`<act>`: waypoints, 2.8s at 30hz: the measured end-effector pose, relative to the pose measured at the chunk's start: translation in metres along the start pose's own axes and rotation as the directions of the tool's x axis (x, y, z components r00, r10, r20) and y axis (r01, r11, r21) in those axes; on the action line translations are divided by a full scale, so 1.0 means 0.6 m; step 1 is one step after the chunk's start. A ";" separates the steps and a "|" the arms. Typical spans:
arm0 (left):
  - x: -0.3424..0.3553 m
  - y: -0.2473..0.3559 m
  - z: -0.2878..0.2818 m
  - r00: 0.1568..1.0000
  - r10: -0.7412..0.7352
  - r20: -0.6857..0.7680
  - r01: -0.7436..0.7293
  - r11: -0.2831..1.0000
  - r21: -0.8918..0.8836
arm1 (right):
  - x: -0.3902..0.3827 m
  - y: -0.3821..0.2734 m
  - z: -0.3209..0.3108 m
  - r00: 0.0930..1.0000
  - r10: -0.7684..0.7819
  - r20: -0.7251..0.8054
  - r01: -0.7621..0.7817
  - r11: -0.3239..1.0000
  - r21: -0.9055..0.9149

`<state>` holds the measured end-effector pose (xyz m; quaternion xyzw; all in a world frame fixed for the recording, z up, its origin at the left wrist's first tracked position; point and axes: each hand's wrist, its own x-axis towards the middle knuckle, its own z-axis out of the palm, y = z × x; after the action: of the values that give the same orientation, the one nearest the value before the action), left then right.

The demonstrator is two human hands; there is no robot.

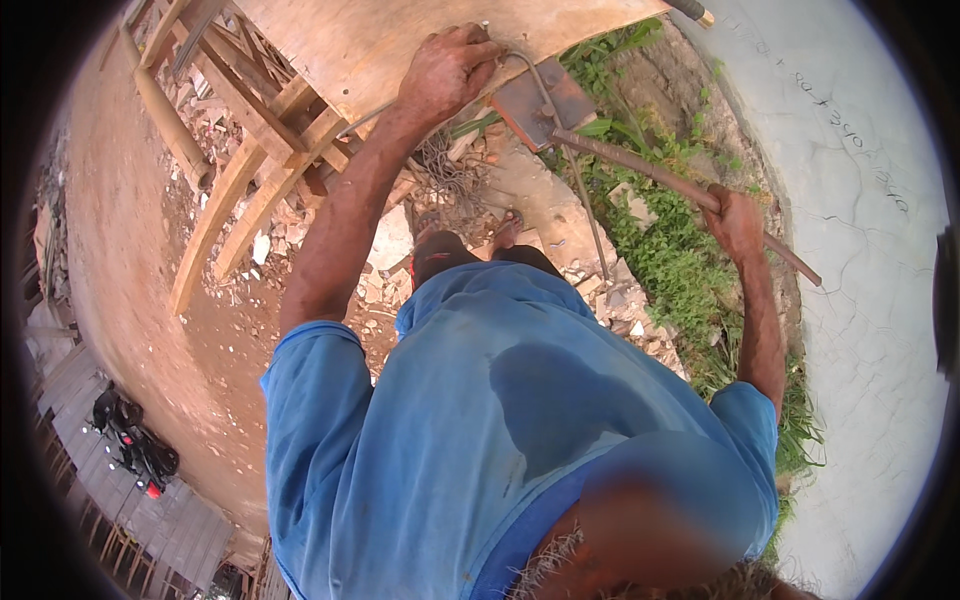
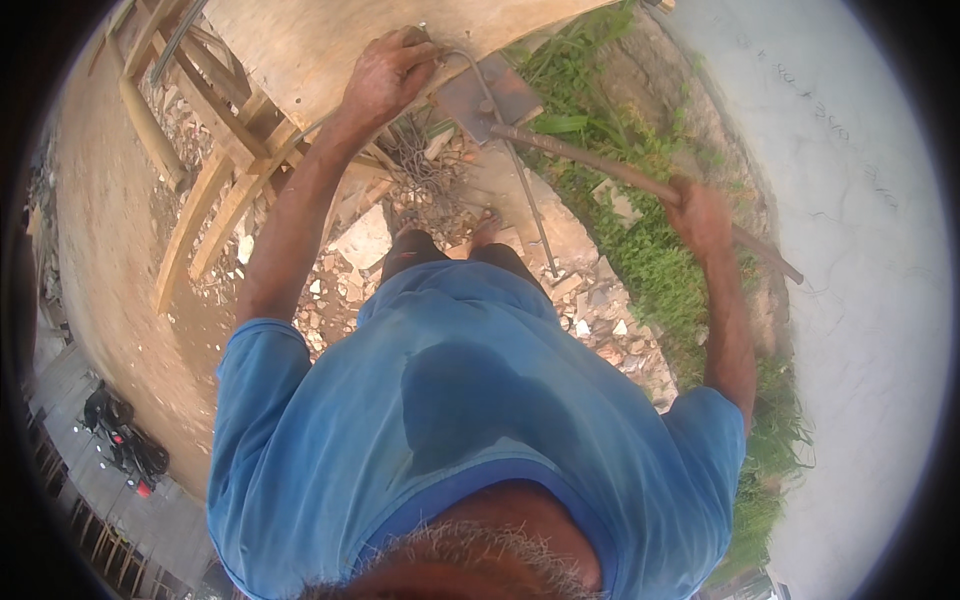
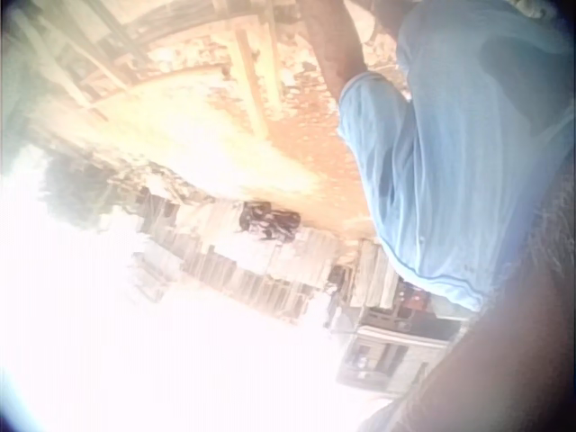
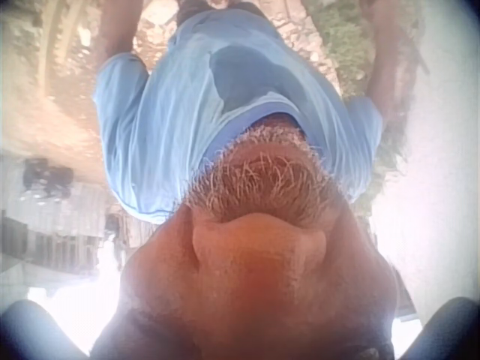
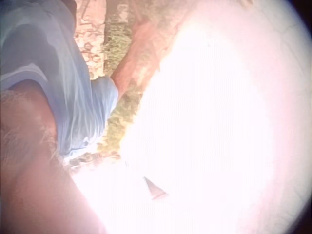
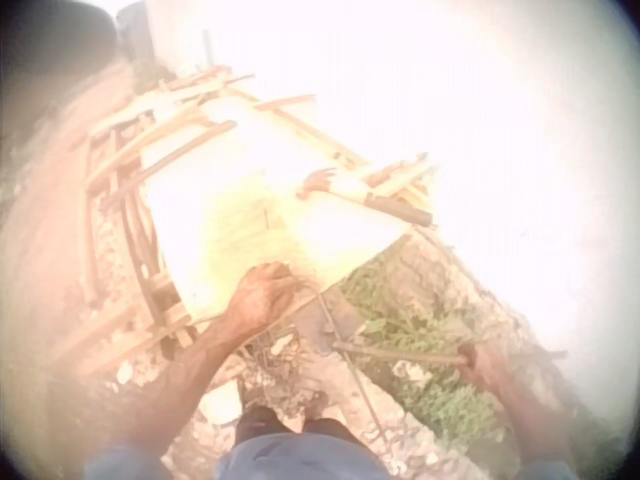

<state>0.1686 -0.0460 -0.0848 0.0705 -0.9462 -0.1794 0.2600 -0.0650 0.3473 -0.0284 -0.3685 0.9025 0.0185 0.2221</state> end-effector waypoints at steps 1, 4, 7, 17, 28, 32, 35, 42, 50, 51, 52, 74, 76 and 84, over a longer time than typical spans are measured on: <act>0.003 -0.001 0.000 1.000 0.000 0.008 0.000 1.000 -0.008 | -0.002 -0.002 0.001 1.000 0.003 -0.021 -0.004 0.999 -0.040; 0.007 -0.002 0.000 0.999 0.037 -0.036 -0.040 0.996 -0.075 | -0.010 -0.008 0.003 0.994 -0.012 -0.112 0.000 0.995 -0.103; 0.009 -0.002 -0.001 1.000 -0.005 -0.001 0.005 0.989 -0.147 | -0.019 -0.012 0.006 0.979 -0.016 -0.201 -0.015 0.988 -0.154; 0.004 -0.024 0.020 0.998 0.014 -0.058 -0.021 0.992 -0.128 | -0.153 -0.109 0.067 0.910 0.275 -0.311 -0.304 0.952 -0.047; 0.011 -0.031 0.038 0.996 0.034 -0.079 -0.043 0.993 -0.109 | -0.271 -0.292 0.161 0.729 0.617 -0.296 -0.591 0.786 0.182; 0.016 -0.041 0.059 0.996 0.032 -0.078 -0.041 0.993 -0.112 | -0.292 -0.406 0.181 0.602 0.748 -0.281 -0.705 0.663 0.252; 0.025 -0.046 0.078 0.996 -0.002 -0.093 -0.003 0.998 -0.059 | -0.301 -0.504 0.222 0.507 0.810 -0.294 -0.757 0.582 0.297; 0.022 -0.032 0.052 1.000 0.009 0.027 -0.005 0.994 -0.114 | -0.379 -0.453 0.225 0.715 0.674 -0.184 -0.519 0.689 0.505; 0.030 -0.019 0.029 0.994 -0.030 0.101 0.040 0.994 -0.099 | -0.711 -0.412 0.234 0.600 0.744 0.294 -0.615 0.193 0.764; 0.030 -0.021 0.032 0.996 -0.023 0.087 0.033 0.993 -0.114 | -0.719 -0.406 0.231 0.590 0.759 0.275 -0.638 0.230 0.734; 0.031 -0.022 0.035 0.997 -0.015 0.070 0.024 0.992 -0.126 | -0.720 -0.406 0.231 0.584 0.766 0.269 -0.661 0.256 0.705; -0.079 -0.017 -0.035 0.855 0.336 0.396 -0.335 0.939 -0.074 | -0.661 -0.569 0.329 0.383 0.923 -0.045 -0.785 0.350 0.510; -0.075 -0.021 -0.027 0.853 0.358 0.379 -0.374 0.927 -0.034 | -0.656 -0.590 0.336 0.370 0.925 -0.083 -0.768 0.355 0.533; -0.072 -0.028 -0.040 0.835 0.401 0.376 -0.332 0.913 -0.237 | -0.638 -0.679 0.330 0.331 0.944 0.011 -0.787 0.270 0.554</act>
<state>0.2183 -0.0588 -0.0920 -0.1739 -0.9575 -0.2131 0.0868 0.5272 0.3411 0.0050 0.2634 0.9490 -0.1384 0.1039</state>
